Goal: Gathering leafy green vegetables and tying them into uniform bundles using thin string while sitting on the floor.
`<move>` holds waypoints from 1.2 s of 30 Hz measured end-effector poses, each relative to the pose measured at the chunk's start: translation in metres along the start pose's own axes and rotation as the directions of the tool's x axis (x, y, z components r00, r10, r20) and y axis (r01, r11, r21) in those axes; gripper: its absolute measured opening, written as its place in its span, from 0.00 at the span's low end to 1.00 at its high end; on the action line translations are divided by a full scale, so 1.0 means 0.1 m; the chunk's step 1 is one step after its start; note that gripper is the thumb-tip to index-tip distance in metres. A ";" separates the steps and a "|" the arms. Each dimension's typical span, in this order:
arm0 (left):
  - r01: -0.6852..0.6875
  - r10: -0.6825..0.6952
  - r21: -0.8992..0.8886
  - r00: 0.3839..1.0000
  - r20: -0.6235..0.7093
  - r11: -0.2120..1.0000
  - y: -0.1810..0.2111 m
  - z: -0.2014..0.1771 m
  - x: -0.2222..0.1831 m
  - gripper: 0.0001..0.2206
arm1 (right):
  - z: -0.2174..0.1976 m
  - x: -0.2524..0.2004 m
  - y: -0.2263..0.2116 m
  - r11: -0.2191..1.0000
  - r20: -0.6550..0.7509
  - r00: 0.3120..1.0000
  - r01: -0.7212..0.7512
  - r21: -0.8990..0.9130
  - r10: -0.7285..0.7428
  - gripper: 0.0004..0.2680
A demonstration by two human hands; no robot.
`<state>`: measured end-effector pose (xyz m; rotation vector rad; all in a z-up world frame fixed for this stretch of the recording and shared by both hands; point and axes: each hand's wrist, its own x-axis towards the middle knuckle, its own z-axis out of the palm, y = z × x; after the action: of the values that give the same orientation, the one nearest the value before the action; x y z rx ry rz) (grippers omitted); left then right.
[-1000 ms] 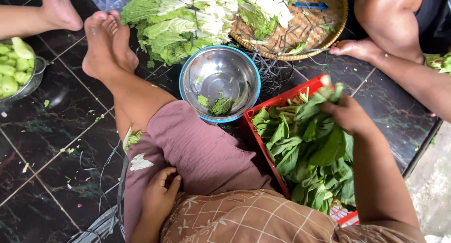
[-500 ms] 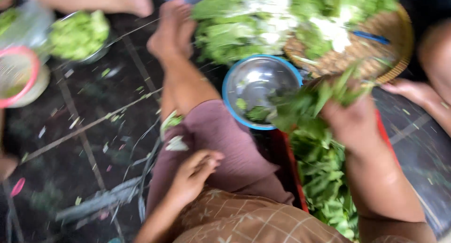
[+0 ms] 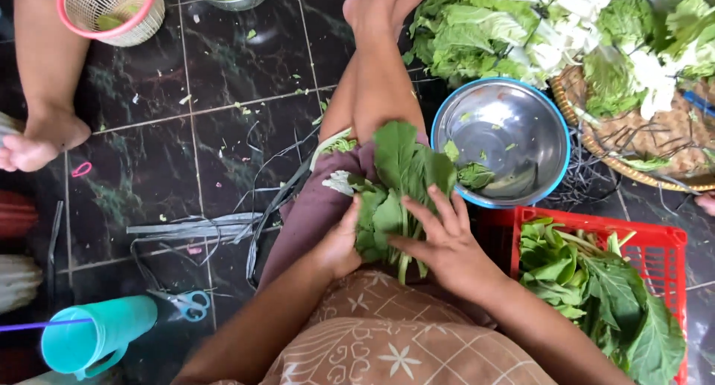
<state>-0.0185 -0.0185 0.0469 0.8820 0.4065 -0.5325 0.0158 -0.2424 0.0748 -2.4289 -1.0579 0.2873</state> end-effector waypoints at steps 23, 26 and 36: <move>0.068 -0.071 -0.023 0.978 -0.196 0.997 -0.72 -1.02 0.79 0.23 | -0.02 0.09 0.10 0.429 0.185 0.646 -0.666 0.611 0.740 0.20; 0.071 -0.093 -0.123 0.978 -0.188 0.990 -0.84 -1.11 0.91 0.19 | 0.02 0.06 0.02 0.319 0.206 0.652 -0.591 0.741 0.730 0.16; 0.111 -0.140 -0.218 0.982 -0.125 0.970 -0.65 -0.89 0.79 0.17 | 0.56 -0.12 0.64 0.398 0.051 0.749 -0.406 0.823 0.660 0.13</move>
<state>-0.0045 -0.0014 -0.0871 0.6941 0.6379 -0.5354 0.0275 -0.2705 -0.0061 -1.7669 0.1135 0.4776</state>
